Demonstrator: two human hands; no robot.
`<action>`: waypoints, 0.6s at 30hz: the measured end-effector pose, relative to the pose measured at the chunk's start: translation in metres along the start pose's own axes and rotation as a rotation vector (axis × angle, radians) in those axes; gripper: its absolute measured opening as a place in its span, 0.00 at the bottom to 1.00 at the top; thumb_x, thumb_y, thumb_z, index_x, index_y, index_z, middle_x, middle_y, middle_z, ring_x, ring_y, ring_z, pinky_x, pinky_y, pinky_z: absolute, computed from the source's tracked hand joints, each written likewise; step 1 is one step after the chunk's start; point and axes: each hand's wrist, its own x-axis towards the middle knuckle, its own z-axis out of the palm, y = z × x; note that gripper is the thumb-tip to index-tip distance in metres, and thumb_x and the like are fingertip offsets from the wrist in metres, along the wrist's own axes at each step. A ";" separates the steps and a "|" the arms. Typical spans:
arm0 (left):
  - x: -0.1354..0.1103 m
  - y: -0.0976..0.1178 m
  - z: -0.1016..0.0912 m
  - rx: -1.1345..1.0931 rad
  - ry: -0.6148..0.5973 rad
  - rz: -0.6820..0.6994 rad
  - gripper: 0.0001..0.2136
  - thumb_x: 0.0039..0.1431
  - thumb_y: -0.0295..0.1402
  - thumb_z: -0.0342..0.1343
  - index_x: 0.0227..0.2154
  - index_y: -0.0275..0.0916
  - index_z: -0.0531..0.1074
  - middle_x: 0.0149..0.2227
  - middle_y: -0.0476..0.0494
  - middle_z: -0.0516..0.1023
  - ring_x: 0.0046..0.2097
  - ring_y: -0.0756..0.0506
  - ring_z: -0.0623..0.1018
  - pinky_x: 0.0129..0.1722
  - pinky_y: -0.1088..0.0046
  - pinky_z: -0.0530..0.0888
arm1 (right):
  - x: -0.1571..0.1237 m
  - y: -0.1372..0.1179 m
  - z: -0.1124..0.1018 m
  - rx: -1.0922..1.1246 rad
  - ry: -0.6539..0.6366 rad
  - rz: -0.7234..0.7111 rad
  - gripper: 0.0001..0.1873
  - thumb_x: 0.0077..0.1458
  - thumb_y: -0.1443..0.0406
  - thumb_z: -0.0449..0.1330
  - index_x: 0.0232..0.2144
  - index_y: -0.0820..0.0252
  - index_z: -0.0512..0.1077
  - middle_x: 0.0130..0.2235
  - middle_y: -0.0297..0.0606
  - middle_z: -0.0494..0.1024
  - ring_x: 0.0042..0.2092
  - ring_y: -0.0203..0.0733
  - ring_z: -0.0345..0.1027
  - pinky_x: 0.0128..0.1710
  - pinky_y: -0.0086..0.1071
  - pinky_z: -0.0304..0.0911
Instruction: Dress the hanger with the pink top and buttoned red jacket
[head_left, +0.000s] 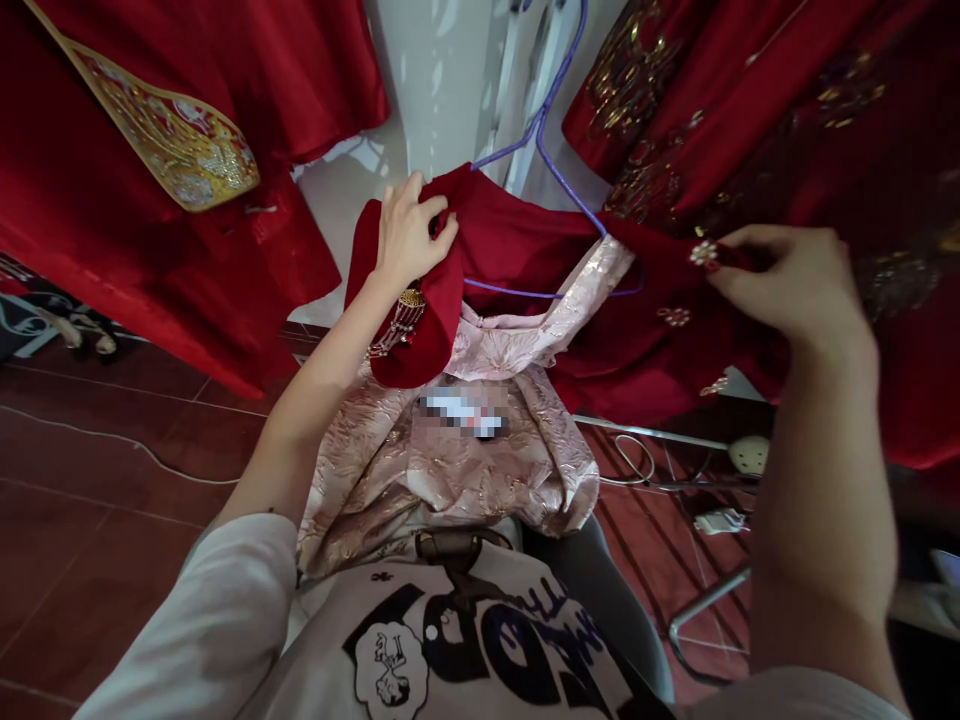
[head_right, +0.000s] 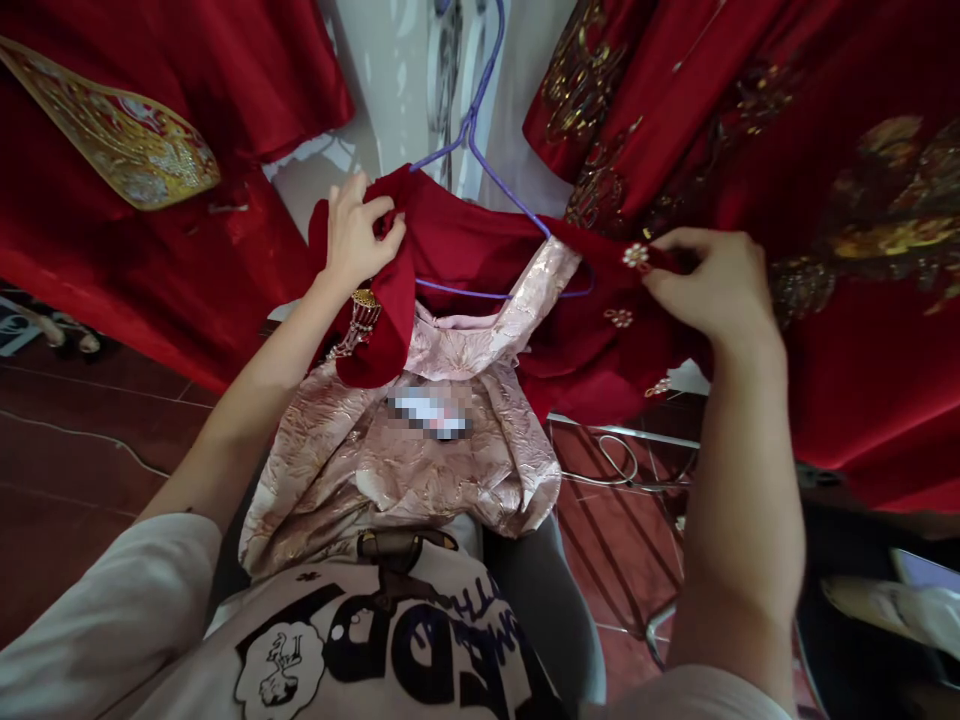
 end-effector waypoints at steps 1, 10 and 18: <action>-0.002 0.001 0.002 0.013 0.010 -0.008 0.15 0.69 0.48 0.60 0.32 0.45 0.76 0.41 0.35 0.75 0.54 0.29 0.76 0.57 0.49 0.70 | -0.005 -0.004 -0.001 0.047 -0.116 -0.005 0.13 0.54 0.78 0.66 0.39 0.60 0.83 0.30 0.37 0.79 0.32 0.37 0.67 0.40 0.38 0.63; -0.011 0.008 0.003 0.063 -0.038 -0.021 0.13 0.72 0.46 0.57 0.36 0.44 0.78 0.45 0.32 0.76 0.56 0.29 0.75 0.58 0.47 0.69 | -0.011 -0.048 0.084 0.527 -0.221 0.148 0.16 0.57 0.73 0.61 0.45 0.55 0.65 0.33 0.31 0.73 0.35 0.43 0.72 0.42 0.38 0.70; -0.011 0.011 -0.001 -0.086 -0.042 -0.012 0.11 0.69 0.45 0.59 0.37 0.46 0.78 0.44 0.34 0.76 0.57 0.28 0.75 0.59 0.44 0.69 | 0.033 -0.039 0.102 0.517 0.214 -0.221 0.11 0.62 0.60 0.68 0.33 0.45 0.68 0.34 0.36 0.78 0.41 0.47 0.67 0.52 0.43 0.62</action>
